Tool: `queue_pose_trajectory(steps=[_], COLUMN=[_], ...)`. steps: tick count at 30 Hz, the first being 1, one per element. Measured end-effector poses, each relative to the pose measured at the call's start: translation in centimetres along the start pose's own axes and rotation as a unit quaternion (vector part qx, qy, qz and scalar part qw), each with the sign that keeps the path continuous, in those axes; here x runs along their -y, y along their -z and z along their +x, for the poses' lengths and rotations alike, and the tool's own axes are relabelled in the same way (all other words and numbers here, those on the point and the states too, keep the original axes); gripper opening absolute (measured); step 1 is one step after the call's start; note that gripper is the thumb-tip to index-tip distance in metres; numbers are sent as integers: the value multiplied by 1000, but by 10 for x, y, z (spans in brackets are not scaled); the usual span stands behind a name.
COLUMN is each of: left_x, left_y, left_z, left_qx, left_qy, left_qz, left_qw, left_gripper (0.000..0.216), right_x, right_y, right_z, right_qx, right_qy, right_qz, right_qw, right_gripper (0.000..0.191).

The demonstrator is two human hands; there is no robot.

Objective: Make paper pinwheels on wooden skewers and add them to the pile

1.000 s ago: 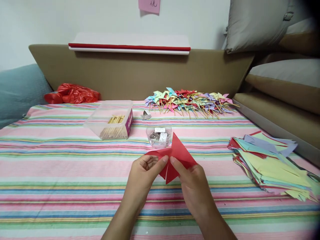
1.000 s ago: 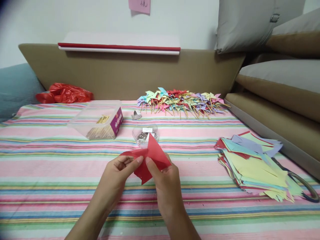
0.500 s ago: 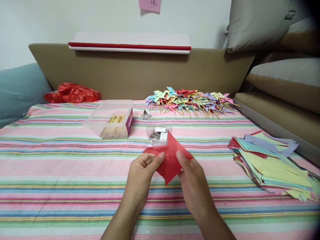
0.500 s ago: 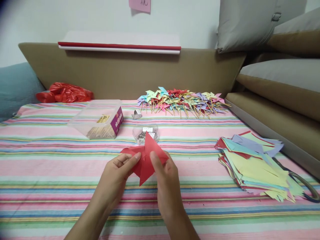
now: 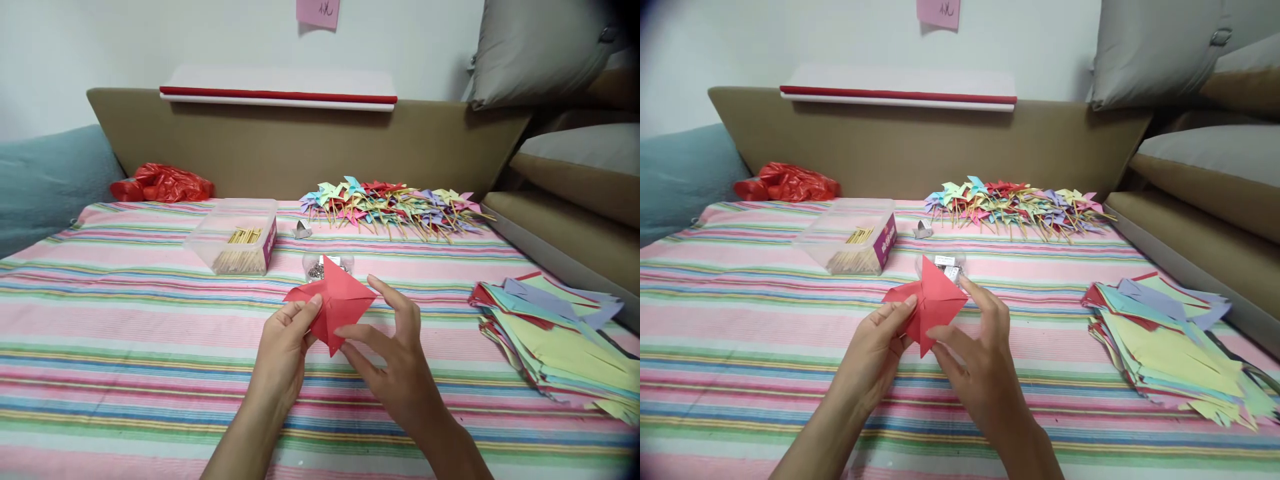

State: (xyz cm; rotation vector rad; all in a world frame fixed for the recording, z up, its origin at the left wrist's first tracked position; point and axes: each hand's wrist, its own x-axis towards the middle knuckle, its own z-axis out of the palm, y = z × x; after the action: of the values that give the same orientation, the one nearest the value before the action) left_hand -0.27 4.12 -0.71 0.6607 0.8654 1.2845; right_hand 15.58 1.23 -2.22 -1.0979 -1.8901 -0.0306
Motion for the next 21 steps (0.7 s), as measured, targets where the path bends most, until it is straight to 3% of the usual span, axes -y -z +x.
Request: queue_pose_trajectory(steps=[4, 8, 14, 21], left_x=[2, 4, 6, 8], left_y=[0, -2, -7, -9], left_z=[0, -2, -4, -7], left_qx=[-5, 0, 1, 8], left_qy=[-21, -32, -48, -52], left_qz=[21, 44, 122, 138], left_qw=[1000, 999, 991, 989], left_gripper=[24, 23, 30, 31], right_x=[3, 5, 5, 6], right_y=[3, 1, -7, -7], right_z=[4, 2, 0, 3], right_qx=[-13, -7, -49, -57], right_qy=[-16, -123, -292, -358], right_qz=[23, 90, 212, 271], right_qw=[1000, 988, 931, 892], right_gripper=[15, 10, 12, 17])
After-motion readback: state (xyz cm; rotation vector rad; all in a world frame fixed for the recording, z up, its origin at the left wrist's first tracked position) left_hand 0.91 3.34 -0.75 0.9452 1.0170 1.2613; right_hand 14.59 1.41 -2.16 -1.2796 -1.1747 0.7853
